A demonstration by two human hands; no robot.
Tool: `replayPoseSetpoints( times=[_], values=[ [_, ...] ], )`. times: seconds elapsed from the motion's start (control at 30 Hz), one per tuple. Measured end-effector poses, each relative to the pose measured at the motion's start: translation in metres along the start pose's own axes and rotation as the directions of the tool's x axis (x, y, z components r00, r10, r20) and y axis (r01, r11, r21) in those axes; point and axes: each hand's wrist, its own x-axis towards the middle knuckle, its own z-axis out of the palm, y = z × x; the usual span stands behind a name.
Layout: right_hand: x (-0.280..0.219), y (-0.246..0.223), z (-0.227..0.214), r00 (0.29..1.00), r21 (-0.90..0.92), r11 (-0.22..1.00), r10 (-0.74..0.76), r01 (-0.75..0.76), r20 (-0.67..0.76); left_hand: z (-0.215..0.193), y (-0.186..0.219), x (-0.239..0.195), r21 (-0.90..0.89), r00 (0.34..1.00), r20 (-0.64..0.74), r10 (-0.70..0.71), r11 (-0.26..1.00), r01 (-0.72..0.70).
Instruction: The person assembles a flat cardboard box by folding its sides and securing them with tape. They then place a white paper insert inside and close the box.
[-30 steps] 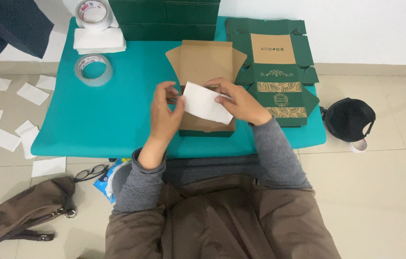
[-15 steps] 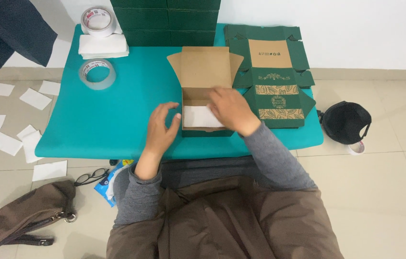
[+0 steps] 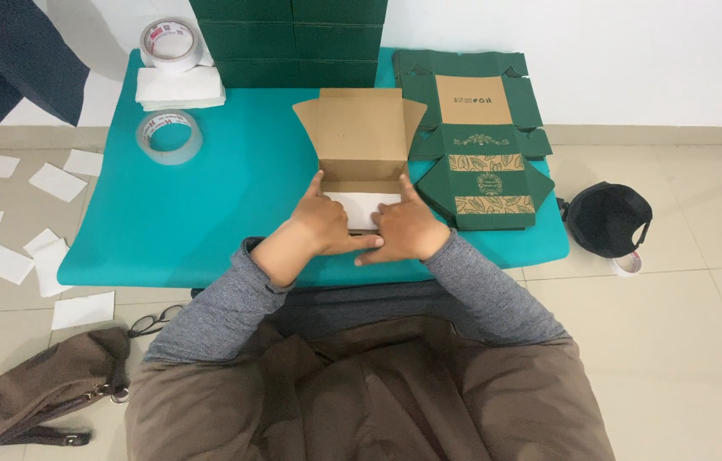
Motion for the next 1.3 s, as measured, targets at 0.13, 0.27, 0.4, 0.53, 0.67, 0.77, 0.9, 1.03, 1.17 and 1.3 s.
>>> replayPoseSetpoints(
  times=[0.13,0.27,0.4,0.53,0.67,0.77,0.9,1.03,1.17,1.3],
  values=[
    [-0.008,0.015,-0.003,0.997,-0.018,0.998,0.052,-0.053,-0.062,0.001,-0.007,-0.006,-0.043,0.999,-0.054,0.009,0.999,-0.011],
    [-0.002,0.071,0.010,0.840,0.545,0.818,0.155,0.186,-0.519,0.027,-0.058,0.020,-0.379,0.775,-0.618,-0.131,0.913,-0.148],
    [0.040,0.116,0.041,0.579,0.878,0.195,0.686,0.438,-0.441,0.078,-0.133,0.104,-0.847,0.544,-0.484,-0.685,0.209,-0.490],
    [0.061,0.107,0.035,0.709,0.890,-0.005,0.607,0.456,-0.360,0.030,-0.109,0.071,-0.830,0.807,-0.224,-0.547,-0.327,-0.452],
    [0.067,0.112,0.046,0.619,0.831,0.157,0.596,0.534,-0.511,0.008,-0.095,0.048,-0.789,0.796,-0.375,-0.475,-0.288,-0.543],
    [0.041,0.094,0.039,0.535,0.766,0.316,0.568,0.560,-0.625,-0.002,-0.085,0.022,-0.817,0.742,-0.486,-0.462,-0.062,-0.574],
    [0.008,0.073,0.042,0.495,0.693,0.448,0.488,0.565,-0.719,0.006,-0.075,-0.002,-0.829,0.724,-0.556,-0.407,0.208,-0.520],
    [-0.003,0.070,0.083,0.505,0.684,0.468,0.462,0.560,-0.730,0.041,-0.057,-0.027,-0.816,0.729,-0.574,-0.372,0.332,-0.473],
    [-0.013,0.053,0.098,0.541,0.665,0.563,0.401,0.491,-0.739,0.056,-0.033,-0.044,-0.774,0.689,-0.626,-0.364,0.399,-0.492],
    [-0.018,0.046,0.107,0.560,0.663,0.601,0.391,0.447,-0.731,0.091,-0.023,-0.035,-0.802,0.684,-0.591,-0.428,0.395,-0.447]
  ],
)
